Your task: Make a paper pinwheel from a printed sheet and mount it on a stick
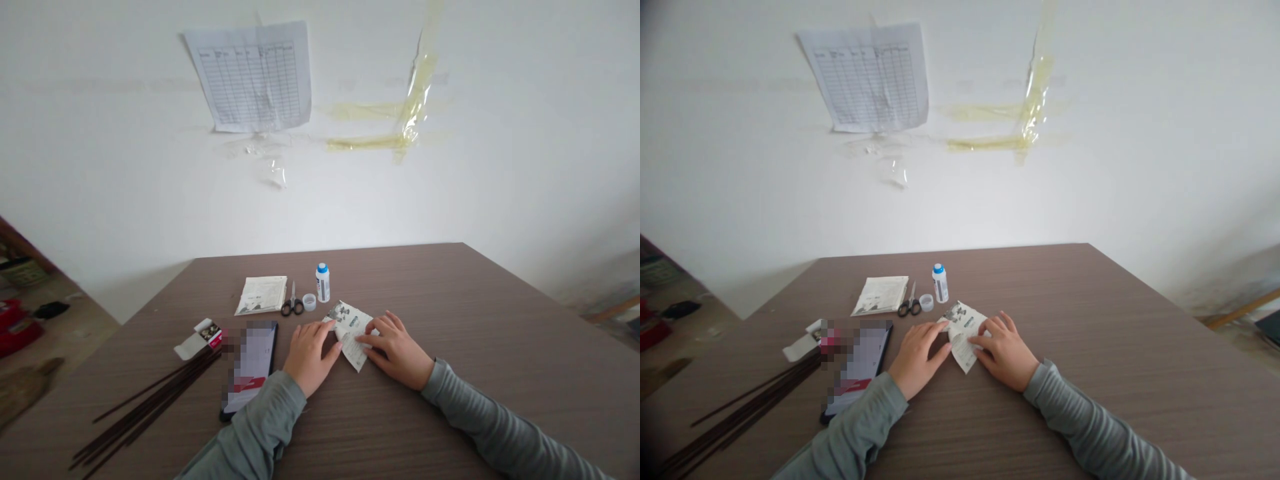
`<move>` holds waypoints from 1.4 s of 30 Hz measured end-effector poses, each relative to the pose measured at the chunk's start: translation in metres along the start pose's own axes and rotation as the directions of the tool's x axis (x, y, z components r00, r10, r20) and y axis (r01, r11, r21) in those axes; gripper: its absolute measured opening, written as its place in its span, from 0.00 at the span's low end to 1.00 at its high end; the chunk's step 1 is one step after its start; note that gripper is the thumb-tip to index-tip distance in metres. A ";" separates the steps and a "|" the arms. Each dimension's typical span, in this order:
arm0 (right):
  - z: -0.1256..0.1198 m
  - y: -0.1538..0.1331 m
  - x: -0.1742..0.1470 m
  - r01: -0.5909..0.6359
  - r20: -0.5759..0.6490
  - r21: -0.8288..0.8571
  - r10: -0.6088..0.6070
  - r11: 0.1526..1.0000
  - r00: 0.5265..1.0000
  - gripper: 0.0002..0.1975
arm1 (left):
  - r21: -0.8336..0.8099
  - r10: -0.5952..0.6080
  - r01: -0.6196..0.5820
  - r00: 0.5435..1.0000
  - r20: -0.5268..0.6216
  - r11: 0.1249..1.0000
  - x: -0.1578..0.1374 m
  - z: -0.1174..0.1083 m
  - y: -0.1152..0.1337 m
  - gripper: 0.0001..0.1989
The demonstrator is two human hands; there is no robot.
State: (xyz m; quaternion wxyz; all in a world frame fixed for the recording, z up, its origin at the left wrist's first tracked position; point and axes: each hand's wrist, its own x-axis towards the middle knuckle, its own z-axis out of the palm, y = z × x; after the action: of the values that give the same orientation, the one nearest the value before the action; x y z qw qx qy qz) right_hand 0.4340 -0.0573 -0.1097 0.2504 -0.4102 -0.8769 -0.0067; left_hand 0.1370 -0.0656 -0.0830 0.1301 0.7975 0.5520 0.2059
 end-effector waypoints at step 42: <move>0.016 -0.005 0.017 -0.218 0.044 0.146 0.213 0.965 0.976 0.21 | 0.118 -0.030 0.024 0.998 0.051 0.993 0.001 -0.011 0.023 0.21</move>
State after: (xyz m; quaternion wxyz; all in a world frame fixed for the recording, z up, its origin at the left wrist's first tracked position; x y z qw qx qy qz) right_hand 0.4144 -0.0447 -0.1155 0.2676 -0.4831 -0.8286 0.0923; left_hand 0.1516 -0.0732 -0.0634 0.1004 0.8012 0.5704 0.1504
